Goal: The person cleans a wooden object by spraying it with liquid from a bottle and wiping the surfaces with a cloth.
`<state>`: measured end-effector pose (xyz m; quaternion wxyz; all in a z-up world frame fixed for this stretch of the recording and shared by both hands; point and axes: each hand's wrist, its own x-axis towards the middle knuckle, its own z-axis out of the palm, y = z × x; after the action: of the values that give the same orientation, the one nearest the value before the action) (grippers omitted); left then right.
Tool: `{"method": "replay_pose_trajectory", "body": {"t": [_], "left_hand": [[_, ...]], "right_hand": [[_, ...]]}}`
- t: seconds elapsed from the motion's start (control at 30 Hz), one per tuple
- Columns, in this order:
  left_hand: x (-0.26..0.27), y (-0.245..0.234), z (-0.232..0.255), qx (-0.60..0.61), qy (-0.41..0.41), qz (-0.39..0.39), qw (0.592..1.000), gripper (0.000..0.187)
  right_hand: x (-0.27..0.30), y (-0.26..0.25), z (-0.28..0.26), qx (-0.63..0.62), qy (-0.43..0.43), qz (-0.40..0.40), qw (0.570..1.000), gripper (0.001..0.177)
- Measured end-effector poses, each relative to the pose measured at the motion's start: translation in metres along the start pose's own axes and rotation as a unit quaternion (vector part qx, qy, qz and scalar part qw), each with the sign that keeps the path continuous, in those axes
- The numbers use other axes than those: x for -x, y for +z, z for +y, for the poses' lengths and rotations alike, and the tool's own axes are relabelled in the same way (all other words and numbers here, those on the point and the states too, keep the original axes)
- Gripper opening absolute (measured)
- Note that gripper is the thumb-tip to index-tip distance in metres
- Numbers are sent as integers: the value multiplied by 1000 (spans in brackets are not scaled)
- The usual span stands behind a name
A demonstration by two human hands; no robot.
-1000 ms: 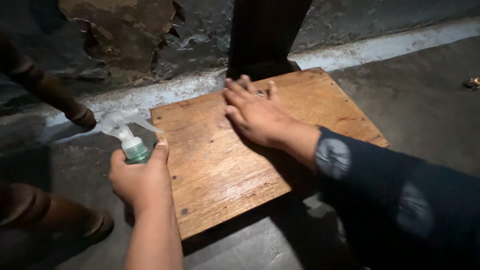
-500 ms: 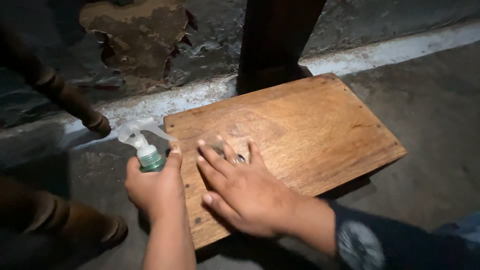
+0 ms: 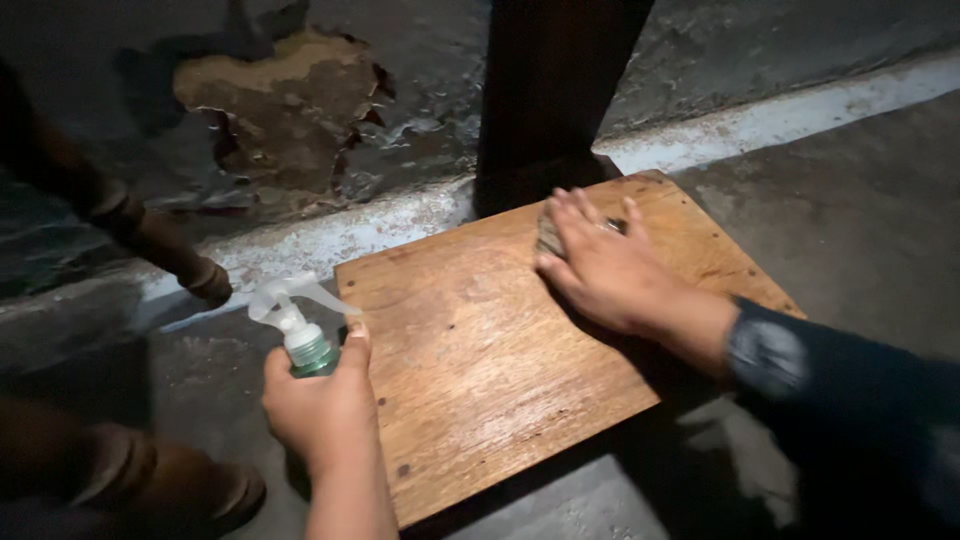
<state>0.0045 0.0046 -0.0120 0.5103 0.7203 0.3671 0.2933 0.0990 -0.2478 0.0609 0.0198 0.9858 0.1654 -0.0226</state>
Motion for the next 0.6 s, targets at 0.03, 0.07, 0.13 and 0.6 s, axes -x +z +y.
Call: {"method": "replay_pose_trajectory", "body": {"t": [0.03,0.07,0.13,0.6], "left_hand": [[0,1,0,5,10,8,1000,41],[0,1,0,10,21,14,1000,41],[-1,-1,0,7,12,12,1000,41],[-1,2,-2,4,31,10,999,38]], "right_hand": [[11,2,3,6,-5,-6,1000,78],[25,3,4,12,-9,-12,1000,78],[50,8,-6,25,-49,7,998,76],[8,11,-113,-96,-287,62,951,59]]}}
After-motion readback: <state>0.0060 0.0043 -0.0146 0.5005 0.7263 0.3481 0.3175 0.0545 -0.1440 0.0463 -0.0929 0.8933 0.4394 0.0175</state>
